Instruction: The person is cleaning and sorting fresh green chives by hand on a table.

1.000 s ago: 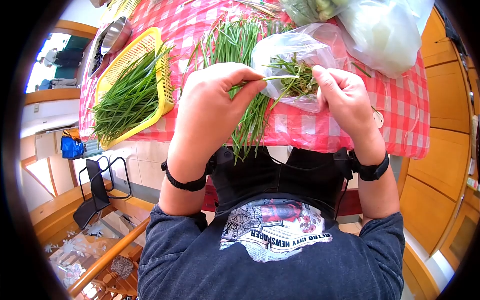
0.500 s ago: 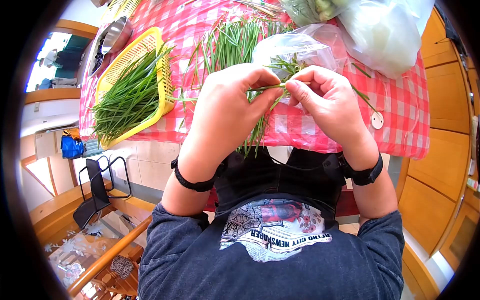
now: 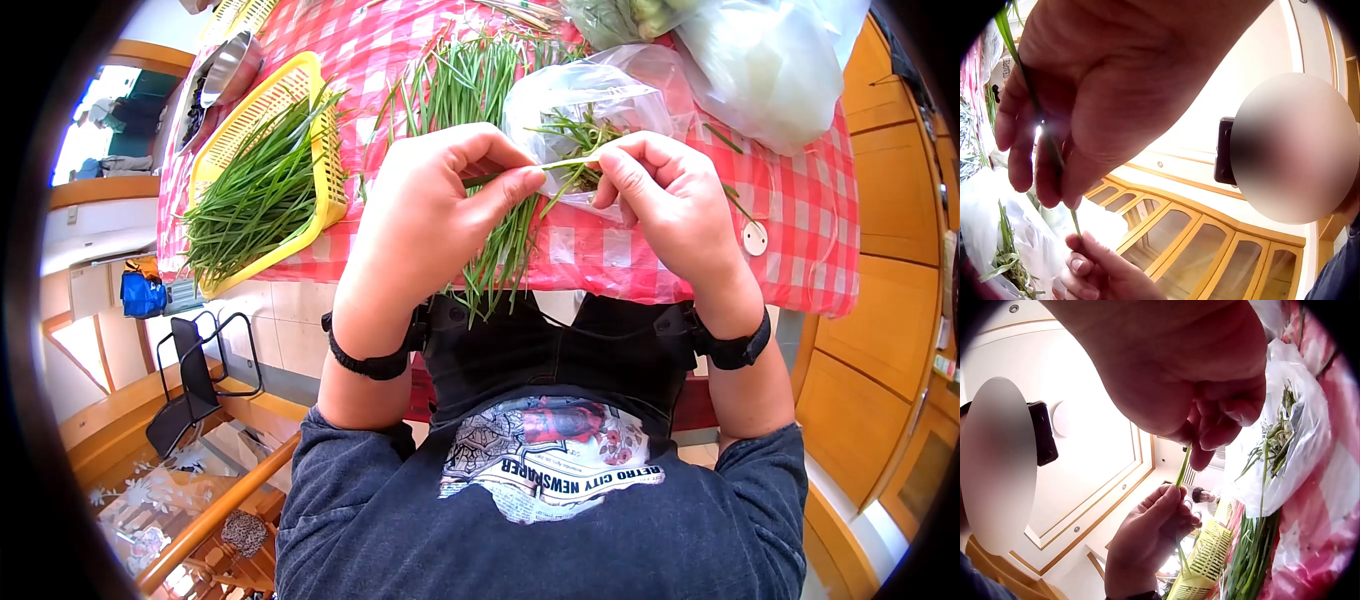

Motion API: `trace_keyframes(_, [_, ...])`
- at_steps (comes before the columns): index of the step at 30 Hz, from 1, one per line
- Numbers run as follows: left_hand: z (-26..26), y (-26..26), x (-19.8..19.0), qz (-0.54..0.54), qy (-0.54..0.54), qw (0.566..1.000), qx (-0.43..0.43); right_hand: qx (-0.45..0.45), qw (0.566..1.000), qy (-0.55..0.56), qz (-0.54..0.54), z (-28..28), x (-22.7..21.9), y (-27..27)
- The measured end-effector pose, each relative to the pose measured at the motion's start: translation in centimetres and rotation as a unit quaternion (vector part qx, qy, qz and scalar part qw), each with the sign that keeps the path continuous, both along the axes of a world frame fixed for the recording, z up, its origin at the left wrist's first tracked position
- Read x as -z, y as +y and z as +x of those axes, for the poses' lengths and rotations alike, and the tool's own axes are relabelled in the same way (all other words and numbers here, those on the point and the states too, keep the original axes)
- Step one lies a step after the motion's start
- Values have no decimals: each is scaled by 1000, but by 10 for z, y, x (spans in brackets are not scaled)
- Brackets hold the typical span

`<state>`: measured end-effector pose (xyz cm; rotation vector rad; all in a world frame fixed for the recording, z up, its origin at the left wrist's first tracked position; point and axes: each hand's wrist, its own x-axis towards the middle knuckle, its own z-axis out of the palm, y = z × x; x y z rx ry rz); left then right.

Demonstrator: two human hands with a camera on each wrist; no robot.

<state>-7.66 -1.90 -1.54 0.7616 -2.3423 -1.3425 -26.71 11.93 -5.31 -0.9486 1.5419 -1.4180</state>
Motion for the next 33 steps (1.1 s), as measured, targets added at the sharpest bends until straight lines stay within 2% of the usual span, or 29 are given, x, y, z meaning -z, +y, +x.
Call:
trace_keyframes(4, [5, -4, 0, 35, 4, 999, -17, 55, 998, -37, -22, -10, 13, -1])
trace_keyframes(6, [6, -4, 0, 48, -1, 999, -18, 38, 998, -32, -37, -18, 18, 2])
trace_keyframes(9, [5, -1, 0, 73, 13, 997, -24, -2, 1000, 0, 8, -11, 13, 3])
trace_keyframes(11, [4, 0, -1, 54, 12, 998, -26, 92, 991, -37, -93, 8, 7, -5])
trace_keyframes(12, [3, 0, -1, 54, 12, 998, -26, 92, 991, -38, -92, 7, 5, -3])
trace_keyframes(14, [3, 0, -1, 53, 11, 998, -28, -11, 995, -73, -60, 2, 2, 1])
trace_keyframes(15, [2, 1, -2, 53, 11, 998, -28, -11, 995, -73, -60, 3, 2, 1])
trace_keyframes(18, [0, 4, -4, 4, -7, 1000, -18, 2, 997, -13, -70, 4, 3, 1])
trace_keyframes(20, [-1, 5, -5, -68, 7, 998, 18, -9, 997, -53, -63, 1, 4, 0])
trace_keyframes(21, [-2, 6, -4, -68, 7, 997, 17, -10, 997, -53, -63, 1, 4, 0])
trace_keyframes(23, [-5, 8, 0, -136, 31, 990, 18, -9, 996, -78, -43, 1, 4, 0])
trace_keyframes(24, [-6, 9, 0, -136, 30, 990, 17, -10, 996, -79, -43, 1, 5, 0])
trace_keyframes(29, [-13, 16, -2, -273, 31, 961, -38, -3, 989, -141, -31, 1, 7, -1])
trace_keyframes(33, [-10, 19, 2, -316, 70, 946, -22, 28, 988, -145, -33, 5, 5, -1])
